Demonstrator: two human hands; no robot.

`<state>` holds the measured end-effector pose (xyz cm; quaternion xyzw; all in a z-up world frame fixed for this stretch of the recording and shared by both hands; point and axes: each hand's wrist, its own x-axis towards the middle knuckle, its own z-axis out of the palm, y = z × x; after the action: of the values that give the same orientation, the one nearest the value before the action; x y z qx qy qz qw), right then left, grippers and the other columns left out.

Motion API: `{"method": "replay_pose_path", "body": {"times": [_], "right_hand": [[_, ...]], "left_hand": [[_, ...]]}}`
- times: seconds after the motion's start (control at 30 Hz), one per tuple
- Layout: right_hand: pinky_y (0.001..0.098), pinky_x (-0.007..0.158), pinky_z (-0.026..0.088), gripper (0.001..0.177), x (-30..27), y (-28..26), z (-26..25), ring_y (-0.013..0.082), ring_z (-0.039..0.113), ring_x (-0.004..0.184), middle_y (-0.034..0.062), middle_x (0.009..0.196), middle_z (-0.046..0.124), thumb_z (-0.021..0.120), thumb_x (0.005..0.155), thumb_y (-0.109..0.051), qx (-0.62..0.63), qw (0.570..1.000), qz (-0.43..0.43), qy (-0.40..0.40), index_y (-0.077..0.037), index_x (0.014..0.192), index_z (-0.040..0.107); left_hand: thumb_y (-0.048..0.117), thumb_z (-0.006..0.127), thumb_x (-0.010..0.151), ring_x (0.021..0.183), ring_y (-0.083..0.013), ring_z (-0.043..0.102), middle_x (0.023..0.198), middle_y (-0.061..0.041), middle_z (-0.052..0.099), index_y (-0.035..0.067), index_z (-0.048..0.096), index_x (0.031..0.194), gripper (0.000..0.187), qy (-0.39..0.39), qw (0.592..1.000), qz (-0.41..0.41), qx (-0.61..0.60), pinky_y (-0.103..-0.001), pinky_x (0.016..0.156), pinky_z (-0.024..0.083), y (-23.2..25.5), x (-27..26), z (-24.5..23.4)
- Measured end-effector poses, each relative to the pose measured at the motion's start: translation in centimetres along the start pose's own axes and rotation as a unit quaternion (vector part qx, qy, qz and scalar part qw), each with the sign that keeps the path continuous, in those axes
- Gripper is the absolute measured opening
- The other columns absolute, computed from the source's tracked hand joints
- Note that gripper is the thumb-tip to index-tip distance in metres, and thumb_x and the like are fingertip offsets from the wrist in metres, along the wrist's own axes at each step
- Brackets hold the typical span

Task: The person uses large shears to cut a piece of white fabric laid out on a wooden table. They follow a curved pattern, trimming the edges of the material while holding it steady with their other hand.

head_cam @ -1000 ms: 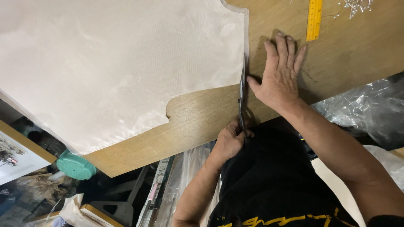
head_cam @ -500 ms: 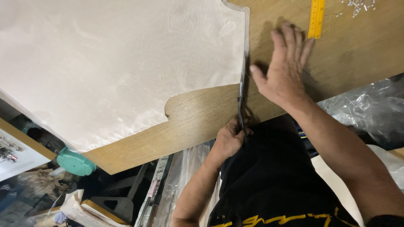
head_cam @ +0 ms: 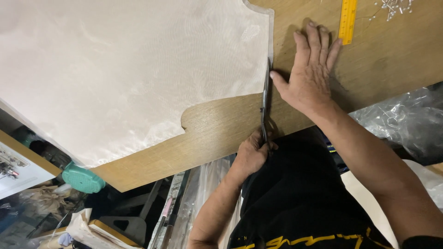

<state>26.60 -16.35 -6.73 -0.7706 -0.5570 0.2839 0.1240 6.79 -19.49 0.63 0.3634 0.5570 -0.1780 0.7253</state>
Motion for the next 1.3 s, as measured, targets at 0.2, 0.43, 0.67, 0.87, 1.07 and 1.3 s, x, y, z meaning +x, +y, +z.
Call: {"method": "replay_pose_path", "body": {"times": [0.2, 0.43, 0.67, 0.87, 1.07, 1.3], "right_hand": [[0.0719, 0.12, 0.001, 0.098, 1.1, -0.1, 0.0, 0.0485, 0.012, 0.153, 0.0274, 0.165, 0.019, 0.089, 0.087, -0.035, -0.008, 0.999, 0.026, -0.016, 0.001, 0.154, 0.028], [0.0731, 0.119, 0.004, 0.097, 1.1, -0.1, 0.2, 0.0494, 0.016, 0.152, 0.0265, 0.164, 0.022, 0.09, 0.086, -0.033, -0.014, 1.0, 0.02, -0.007, 0.001, 0.153, 0.029], [0.0749, 0.117, 0.007, 0.095, 1.1, -0.2, -0.1, 0.0503, 0.021, 0.149, 0.0273, 0.161, 0.027, 0.09, 0.082, -0.029, -0.011, 1.0, 0.008, 0.007, 0.003, 0.15, 0.033], [0.0752, 0.117, 0.006, 0.096, 1.1, -0.1, -0.2, 0.0505, 0.019, 0.15, 0.0271, 0.163, 0.025, 0.089, 0.082, -0.031, -0.016, 1.0, 0.01, -0.004, 0.003, 0.152, 0.032], [0.0746, 0.117, 0.006, 0.097, 1.1, -0.1, -0.1, 0.0511, 0.02, 0.15, 0.0276, 0.163, 0.026, 0.089, 0.08, -0.029, -0.013, 1.0, 0.007, 0.001, 0.004, 0.151, 0.033], [0.0771, 0.115, 0.009, 0.094, 1.1, -0.1, -0.1, 0.0504, 0.021, 0.149, 0.0264, 0.161, 0.028, 0.088, 0.079, -0.029, -0.018, 1.0, 0.006, 0.003, 0.003, 0.149, 0.034]], "left_hand": [[0.008, 0.048, 0.093, 0.094, -0.0145, 0.073, 0.097, -0.002, 0.075, 0.018, 0.059, 0.132, 0.042, 0.007, 1.0, -0.01, -0.001, -0.03, 0.089, 0.056, -0.1, 0.1, 0.2], [0.009, 0.05, 0.092, 0.096, -0.014, 0.073, 0.097, -0.002, 0.075, 0.014, 0.064, 0.117, 0.03, 0.012, 1.0, -0.018, -0.013, -0.029, 0.091, 0.056, 1.1, 0.3, -0.2], [0.011, 0.052, 0.092, 0.095, -0.0133, 0.074, 0.096, -0.002, 0.075, 0.015, 0.064, 0.125, 0.035, 0.01, 1.0, 0.013, -0.021, -0.028, 0.092, 0.055, 1.2, 0.9, -0.4], [0.007, 0.052, 0.092, 0.085, -0.0128, 0.069, 0.09, 0.0, 0.073, 0.015, 0.067, 0.104, 0.021, 0.017, 0.999, 0.016, -0.027, -0.027, 0.084, 0.055, 0.9, 1.3, -0.2], [0.003, 0.049, 0.085, 0.095, -0.0147, 0.069, 0.097, 0.001, 0.071, 0.017, 0.064, 0.1, 0.025, 0.021, 0.996, 0.081, -0.018, -0.029, 0.091, 0.055, 2.3, 1.6, -0.7], [0.008, 0.054, 0.088, 0.091, -0.015, 0.069, 0.093, 0.001, 0.07, 0.017, 0.067, 0.094, 0.017, 0.028, 0.998, 0.056, -0.003, -0.029, 0.088, 0.055, 2.2, 1.8, -0.7]]}}
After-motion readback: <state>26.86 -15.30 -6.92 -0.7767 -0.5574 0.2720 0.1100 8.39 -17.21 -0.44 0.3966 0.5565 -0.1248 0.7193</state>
